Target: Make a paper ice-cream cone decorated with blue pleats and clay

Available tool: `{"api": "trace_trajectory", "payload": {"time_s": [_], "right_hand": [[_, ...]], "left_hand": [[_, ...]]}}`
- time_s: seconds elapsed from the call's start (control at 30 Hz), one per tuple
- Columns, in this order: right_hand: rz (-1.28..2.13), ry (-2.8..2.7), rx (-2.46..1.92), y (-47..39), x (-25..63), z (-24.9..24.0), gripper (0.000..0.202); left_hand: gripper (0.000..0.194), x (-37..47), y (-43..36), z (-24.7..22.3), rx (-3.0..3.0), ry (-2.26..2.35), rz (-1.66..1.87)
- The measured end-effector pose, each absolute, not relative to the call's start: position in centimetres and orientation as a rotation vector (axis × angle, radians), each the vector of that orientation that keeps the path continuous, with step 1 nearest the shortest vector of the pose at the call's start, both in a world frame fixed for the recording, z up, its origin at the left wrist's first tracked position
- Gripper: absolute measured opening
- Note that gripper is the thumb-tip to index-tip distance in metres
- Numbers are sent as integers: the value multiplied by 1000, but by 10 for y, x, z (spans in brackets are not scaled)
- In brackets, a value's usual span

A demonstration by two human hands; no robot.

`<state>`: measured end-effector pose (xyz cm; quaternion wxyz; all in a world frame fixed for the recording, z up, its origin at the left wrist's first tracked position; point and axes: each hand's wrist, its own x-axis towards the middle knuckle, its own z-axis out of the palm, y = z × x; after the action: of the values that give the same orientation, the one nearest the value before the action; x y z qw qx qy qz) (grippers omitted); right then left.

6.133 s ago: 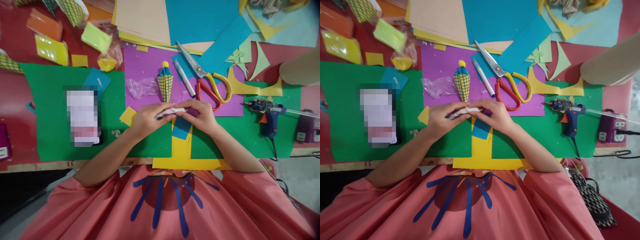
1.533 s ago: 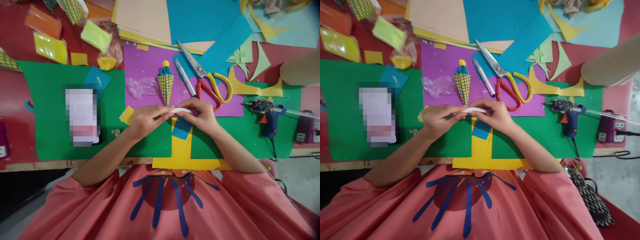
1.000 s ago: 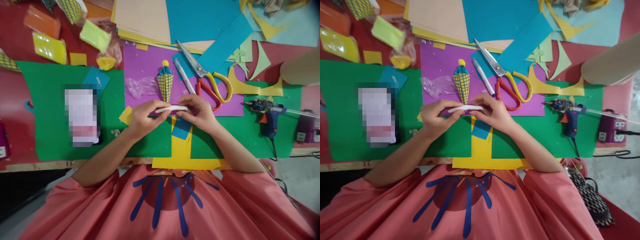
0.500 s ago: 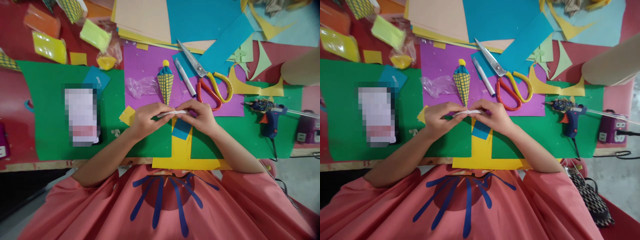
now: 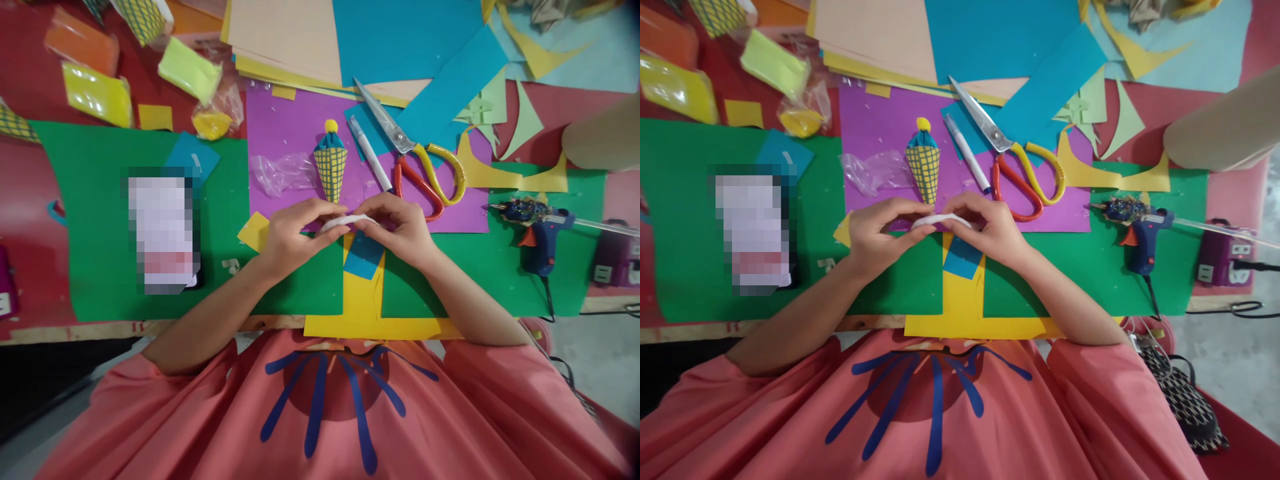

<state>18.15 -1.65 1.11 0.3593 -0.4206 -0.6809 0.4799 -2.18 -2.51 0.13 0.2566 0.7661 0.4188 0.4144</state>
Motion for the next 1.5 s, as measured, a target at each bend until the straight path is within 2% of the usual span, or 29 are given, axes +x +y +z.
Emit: {"api": "trace_trajectory", "payload": {"time_s": [0.1, 0.33, 0.47, 0.63, 0.77, 1.0, 1.13, 1.3, 1.5], "right_hand": [[1190, -1812, -1066, -17, 181, 12, 37], [1268, -1769, -1089, -19, 180, 8, 40], [1381, -1676, -1067, -19, 181, 6, 49], [1290, -1751, -1042, -18, 181, 5, 31], [1139, -1857, -1028, -19, 182, 6, 23], [1070, -1936, -1015, -19, 184, 6, 25], [1155, -1856, -1089, -18, 184, 6, 39], [1028, -1911, -1061, -15, 185, 8, 17], [988, -1938, -1047, -15, 186, 7, 28]], "left_hand": [[13, -21, -25, 0, 2118, 1064, 1185], [20, -22, -26, -4, 2124, 1102, 1140], [18, -22, -26, 0, 2097, 1179, 1140], [23, -21, -25, -1, 2027, 1122, 1131], [18, -20, -24, -3, 2032, 1088, 1120], [19, -21, -24, -1, 2020, 1145, 1080], [20, -21, -23, 1, 1987, 1245, 1052], [22, -19, -24, 4, 1931, 1201, 1022], [23, -21, -24, 1, 1946, 1207, 1048]]}}
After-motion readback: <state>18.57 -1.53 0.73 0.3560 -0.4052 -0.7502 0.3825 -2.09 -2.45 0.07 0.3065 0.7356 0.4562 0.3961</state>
